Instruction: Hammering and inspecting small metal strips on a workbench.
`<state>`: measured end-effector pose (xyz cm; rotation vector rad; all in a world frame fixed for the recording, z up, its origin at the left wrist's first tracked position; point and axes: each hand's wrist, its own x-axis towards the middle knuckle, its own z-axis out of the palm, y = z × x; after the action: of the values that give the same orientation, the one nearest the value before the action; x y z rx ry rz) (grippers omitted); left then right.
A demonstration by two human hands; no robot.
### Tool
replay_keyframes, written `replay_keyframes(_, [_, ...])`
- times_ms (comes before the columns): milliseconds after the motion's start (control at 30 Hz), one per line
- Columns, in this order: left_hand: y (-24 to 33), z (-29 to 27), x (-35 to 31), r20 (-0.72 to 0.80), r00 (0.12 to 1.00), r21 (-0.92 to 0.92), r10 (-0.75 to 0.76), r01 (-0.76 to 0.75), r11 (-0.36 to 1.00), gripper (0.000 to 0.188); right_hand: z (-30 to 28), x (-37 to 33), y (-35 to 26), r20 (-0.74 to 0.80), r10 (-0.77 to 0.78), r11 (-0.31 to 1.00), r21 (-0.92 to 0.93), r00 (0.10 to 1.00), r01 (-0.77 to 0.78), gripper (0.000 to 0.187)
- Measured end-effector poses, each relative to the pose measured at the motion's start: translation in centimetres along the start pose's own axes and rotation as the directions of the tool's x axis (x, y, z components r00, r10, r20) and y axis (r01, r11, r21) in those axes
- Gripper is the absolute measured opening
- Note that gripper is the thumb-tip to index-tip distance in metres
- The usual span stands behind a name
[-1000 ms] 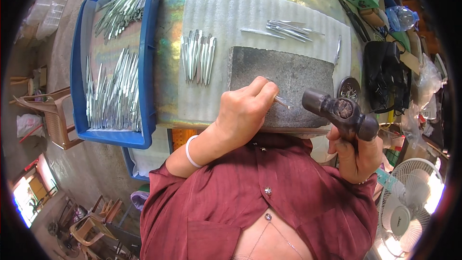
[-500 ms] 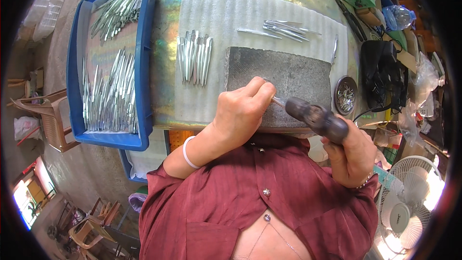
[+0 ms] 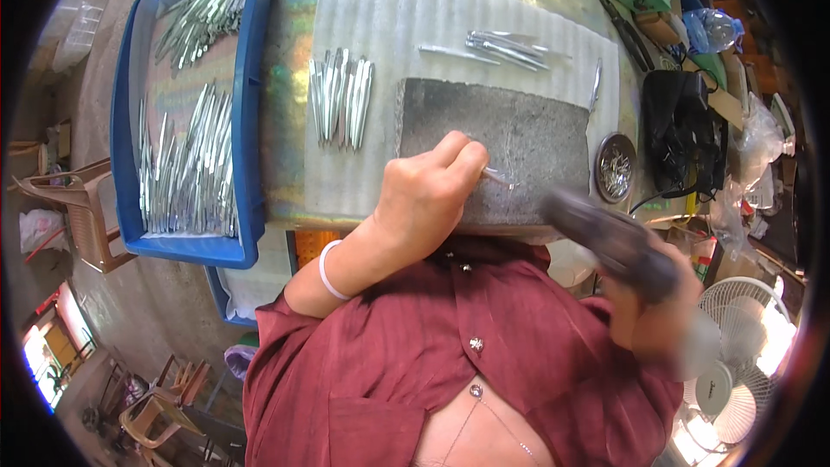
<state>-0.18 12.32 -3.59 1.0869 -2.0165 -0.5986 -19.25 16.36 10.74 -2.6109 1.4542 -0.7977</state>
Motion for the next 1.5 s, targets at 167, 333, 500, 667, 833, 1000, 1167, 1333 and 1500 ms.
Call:
replay_keyframes(167, [0.2,0.0,0.2,-0.001,1.000,-0.002,0.008,-0.008,1.000,0.016,-3.8,-1.9,0.7,-0.104,0.170,0.530,0.848,0.980,-0.003,0.024])
replay_keyframes(333, [0.4,0.1,-0.5,-0.012,1.000,0.040,-0.010,0.011,0.999,0.014,-1.0,0.2,1.5,0.326,-0.012,0.976,0.210,0.945,-0.060,0.045])
replay_keyframes(500, [0.2,-1.8,-0.1,0.071,0.953,-0.553,-0.294,0.283,0.783,0.006,1.7,-1.7,2.8,0.159,0.254,0.915,0.280,0.954,-0.290,0.039])
replay_keyframes(667, [0.1,-4.0,0.5,0.347,0.814,-0.929,-0.466,0.366,-0.054,0.013,7.1,-2.9,5.9,0.211,0.426,0.880,0.131,0.880,-0.457,0.039])
replay_keyframes(833, [-0.5,-3.7,0.3,0.381,0.825,-0.924,-0.417,0.326,-0.200,0.015,9.4,-3.8,6.7,0.137,0.441,0.896,-0.020,0.887,-0.443,0.040])
replay_keyframes(1000, [-0.4,-3.5,0.0,0.366,0.833,-0.930,-0.416,0.343,-0.131,0.015,9.6,-3.8,6.4,0.161,0.411,0.911,-0.113,0.898,-0.396,0.047])
replay_keyframes(1167, [0.0,-3.5,0.2,0.377,0.825,-0.922,-0.421,0.380,-0.081,0.015,9.3,-3.8,6.0,0.220,0.343,0.933,-0.190,0.913,-0.305,0.052])
replay_keyframes(1333, [0.1,-3.3,0.4,0.394,0.812,-0.909,-0.430,0.414,-0.051,0.014,9.2,-3.9,6.1,0.255,0.344,0.935,-0.181,0.904,-0.305,0.052])
replay_keyframes(1500, [0.4,-3.4,0.6,0.469,0.784,-0.875,-0.406,0.474,-0.095,0.014,9.1,-3.9,6.2,0.266,0.335,0.939,-0.172,0.904,-0.298,0.052])
